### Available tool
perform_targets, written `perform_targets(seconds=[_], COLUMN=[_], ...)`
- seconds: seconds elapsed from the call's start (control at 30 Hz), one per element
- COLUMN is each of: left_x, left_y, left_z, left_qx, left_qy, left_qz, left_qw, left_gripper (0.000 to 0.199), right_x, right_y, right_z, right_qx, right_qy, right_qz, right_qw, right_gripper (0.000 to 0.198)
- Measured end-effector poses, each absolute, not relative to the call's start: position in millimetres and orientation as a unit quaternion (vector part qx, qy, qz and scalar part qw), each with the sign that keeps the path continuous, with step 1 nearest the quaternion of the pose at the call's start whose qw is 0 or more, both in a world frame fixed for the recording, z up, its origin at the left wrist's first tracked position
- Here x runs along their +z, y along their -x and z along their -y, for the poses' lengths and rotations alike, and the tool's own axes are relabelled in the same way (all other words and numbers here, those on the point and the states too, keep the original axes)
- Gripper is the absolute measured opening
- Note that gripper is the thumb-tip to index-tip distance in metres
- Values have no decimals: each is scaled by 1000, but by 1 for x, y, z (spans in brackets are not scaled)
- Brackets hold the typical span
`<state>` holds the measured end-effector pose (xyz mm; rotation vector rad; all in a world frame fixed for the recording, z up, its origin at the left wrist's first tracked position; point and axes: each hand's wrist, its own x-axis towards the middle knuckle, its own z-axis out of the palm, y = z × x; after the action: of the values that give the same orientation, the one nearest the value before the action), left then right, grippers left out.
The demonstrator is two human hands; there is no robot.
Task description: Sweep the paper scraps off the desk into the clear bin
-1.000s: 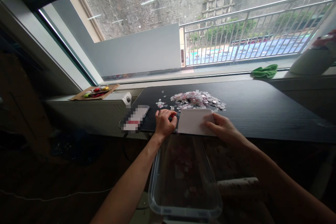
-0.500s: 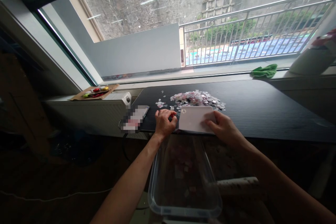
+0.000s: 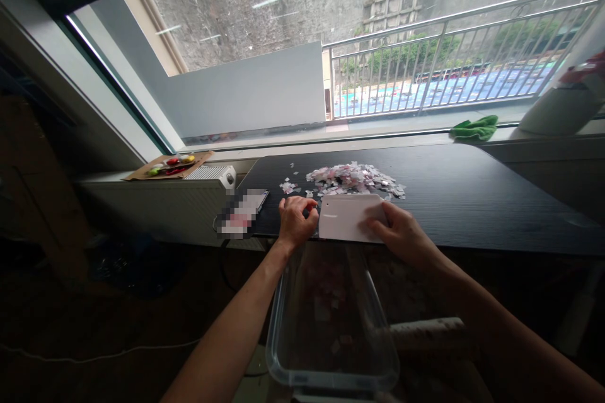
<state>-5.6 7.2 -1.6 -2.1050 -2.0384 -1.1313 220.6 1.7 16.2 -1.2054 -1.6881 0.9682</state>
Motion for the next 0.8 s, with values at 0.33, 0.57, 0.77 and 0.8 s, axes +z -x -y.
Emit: perform_targets(seconds=[0.33, 0.57, 0.77, 0.8], left_x=[-1, -1, 10, 11], left_y=[5, 6, 16, 17], left_z=[-8, -10, 2, 9], left_qx=[-367, -369, -332, -320], left_qy=[665, 660, 695, 707], left_qz=[651, 654, 632, 624], left_qw=[-7, -26, -88, -97], left_gripper=[17, 18, 14, 12], right_x=[19, 21, 22, 21], right_y=[-222, -220, -233, -237], right_z=[2, 7, 3, 2], right_qx=[323, 286, 344, 354], right_qy=[489, 502, 492, 497], right_qz=[699, 703, 674, 661], right_qw=[409, 415, 429, 437], right_gripper=[19, 15, 20, 20])
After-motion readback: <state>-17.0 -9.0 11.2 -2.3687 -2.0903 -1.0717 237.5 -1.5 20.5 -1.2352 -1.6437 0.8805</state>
